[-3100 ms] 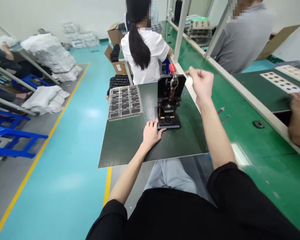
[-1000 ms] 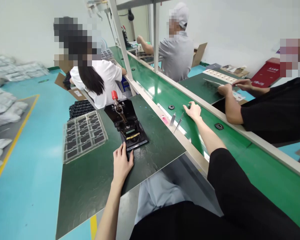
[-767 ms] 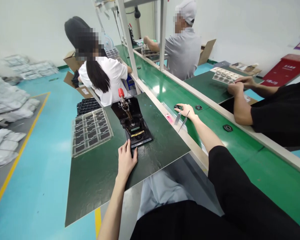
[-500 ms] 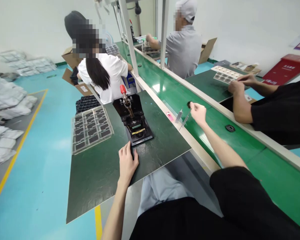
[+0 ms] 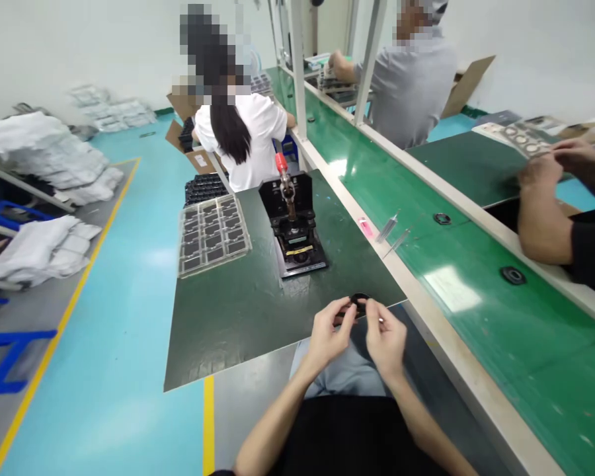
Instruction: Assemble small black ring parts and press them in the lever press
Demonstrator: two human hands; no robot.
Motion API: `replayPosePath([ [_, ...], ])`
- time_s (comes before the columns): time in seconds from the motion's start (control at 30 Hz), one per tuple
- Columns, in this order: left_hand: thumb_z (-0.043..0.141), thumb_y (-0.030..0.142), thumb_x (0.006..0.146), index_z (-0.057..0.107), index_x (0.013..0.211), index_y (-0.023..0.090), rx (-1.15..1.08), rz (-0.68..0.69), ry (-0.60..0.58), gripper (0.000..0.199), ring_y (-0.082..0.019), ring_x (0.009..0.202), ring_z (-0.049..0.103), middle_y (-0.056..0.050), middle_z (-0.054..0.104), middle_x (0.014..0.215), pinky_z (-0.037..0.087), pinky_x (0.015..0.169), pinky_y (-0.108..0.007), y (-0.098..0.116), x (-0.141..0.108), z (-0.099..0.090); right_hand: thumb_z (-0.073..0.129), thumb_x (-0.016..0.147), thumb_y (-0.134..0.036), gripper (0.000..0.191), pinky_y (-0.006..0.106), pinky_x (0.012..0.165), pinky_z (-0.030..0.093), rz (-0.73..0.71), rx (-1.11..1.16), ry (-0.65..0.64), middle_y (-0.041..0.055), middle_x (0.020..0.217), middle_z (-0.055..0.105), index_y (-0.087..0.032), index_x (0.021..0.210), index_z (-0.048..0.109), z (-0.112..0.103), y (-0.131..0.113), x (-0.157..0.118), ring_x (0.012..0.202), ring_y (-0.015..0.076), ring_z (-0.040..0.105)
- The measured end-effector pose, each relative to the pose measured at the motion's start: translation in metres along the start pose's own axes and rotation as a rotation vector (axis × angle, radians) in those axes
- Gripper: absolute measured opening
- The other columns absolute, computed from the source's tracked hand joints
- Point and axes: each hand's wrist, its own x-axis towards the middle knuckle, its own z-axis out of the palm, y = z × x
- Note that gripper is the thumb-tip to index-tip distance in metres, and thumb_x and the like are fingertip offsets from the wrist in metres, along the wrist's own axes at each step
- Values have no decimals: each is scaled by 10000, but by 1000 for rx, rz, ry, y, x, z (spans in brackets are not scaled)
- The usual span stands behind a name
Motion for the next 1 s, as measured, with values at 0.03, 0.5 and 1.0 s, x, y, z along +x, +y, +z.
replayPosePath([
  [0.03, 600, 467, 990, 699, 1140, 175, -42, -22, 62, 344, -201, 859, 772, -106, 778, 1040, 666, 742, -304, -2, -1, -2, 560, 973, -613, 493, 310, 634, 623, 3, 36, -82, 100, 879, 793, -181, 954, 796, 13, -1, -1, 722, 211, 738],
  [0.5, 448, 262, 1038, 686, 1263, 181, 929, 169, 52, 337, -235, 974, 695, -110, 693, 1043, 607, 881, -368, -25, 26, -94, 333, 1052, -632, 602, 377, 927, 511, -406, -257, -446, 79, 923, 601, -226, 1053, 778, 66, -5, 122, 934, 228, 596],
  [1.0, 631, 290, 961, 564, 1446, 228, 744, 248, -25, 493, -279, 1220, 586, -117, 658, 1342, 535, 1073, -482, -21, 8, -93, 512, 997, -518, 440, 299, 691, 537, -370, -200, -706, 106, 958, 799, -186, 959, 799, 113, 12, 154, 771, 203, 724],
])
